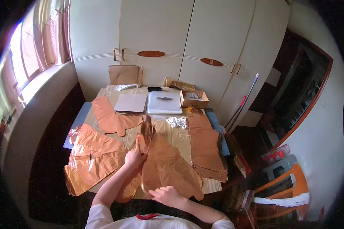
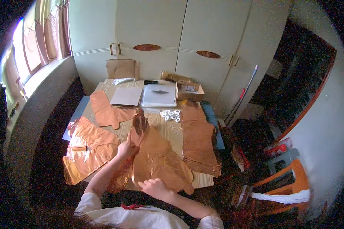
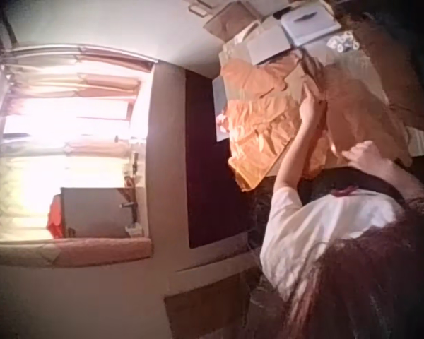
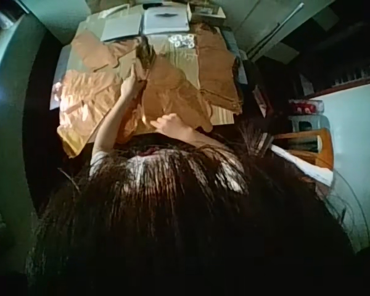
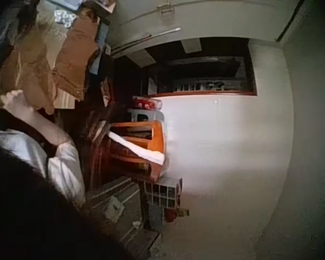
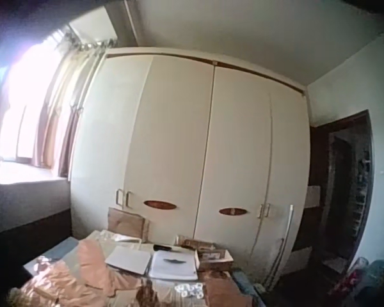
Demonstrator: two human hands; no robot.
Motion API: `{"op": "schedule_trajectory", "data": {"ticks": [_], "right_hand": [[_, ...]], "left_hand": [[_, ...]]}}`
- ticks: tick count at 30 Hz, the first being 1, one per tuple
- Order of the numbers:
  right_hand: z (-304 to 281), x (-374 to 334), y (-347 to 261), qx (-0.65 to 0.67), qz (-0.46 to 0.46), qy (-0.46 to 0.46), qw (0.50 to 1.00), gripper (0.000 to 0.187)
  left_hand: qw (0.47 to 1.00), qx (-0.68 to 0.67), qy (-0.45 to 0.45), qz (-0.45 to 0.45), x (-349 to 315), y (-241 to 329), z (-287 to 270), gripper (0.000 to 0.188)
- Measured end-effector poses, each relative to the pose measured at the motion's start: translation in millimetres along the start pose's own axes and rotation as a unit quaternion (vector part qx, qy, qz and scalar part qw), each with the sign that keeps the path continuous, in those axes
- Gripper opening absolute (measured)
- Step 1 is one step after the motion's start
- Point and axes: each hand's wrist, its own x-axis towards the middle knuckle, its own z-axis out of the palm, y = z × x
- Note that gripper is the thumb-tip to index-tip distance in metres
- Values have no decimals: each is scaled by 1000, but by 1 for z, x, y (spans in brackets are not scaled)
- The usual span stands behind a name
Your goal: Sorting through and arranging metallic foil balloons and cardboard backing plates on a table.
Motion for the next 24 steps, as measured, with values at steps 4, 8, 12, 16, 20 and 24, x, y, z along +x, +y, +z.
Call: {"op": "schedule_trajectory", "data": {"ticks": [4, 8, 12, 16, 20, 24], "right_hand": [[6, -6, 36, 163, 45, 64, 983, 26], [22, -24, 91, 121, 166, 57, 977, 27], [31, -31, 111, 130, 195, 33, 971, 35], [44, -18, 122, 130, 187, 76, 971, 34], [60, -12, 133, 168, 202, 103, 959, 34], [52, -12, 128, 124, 210, 73, 967, 35]], "left_hand": [[985, 88, 125, 82, -13, -5, 6, 86], [973, 79, 138, 169, -34, -12, 13, 81], [972, 112, 57, 201, -43, -7, 8, 74], [972, 107, 43, 204, -31, -16, 5, 70], [967, 134, 33, 214, -18, -20, 0, 70], [960, 166, 21, 223, -29, -20, 0, 71]]}}
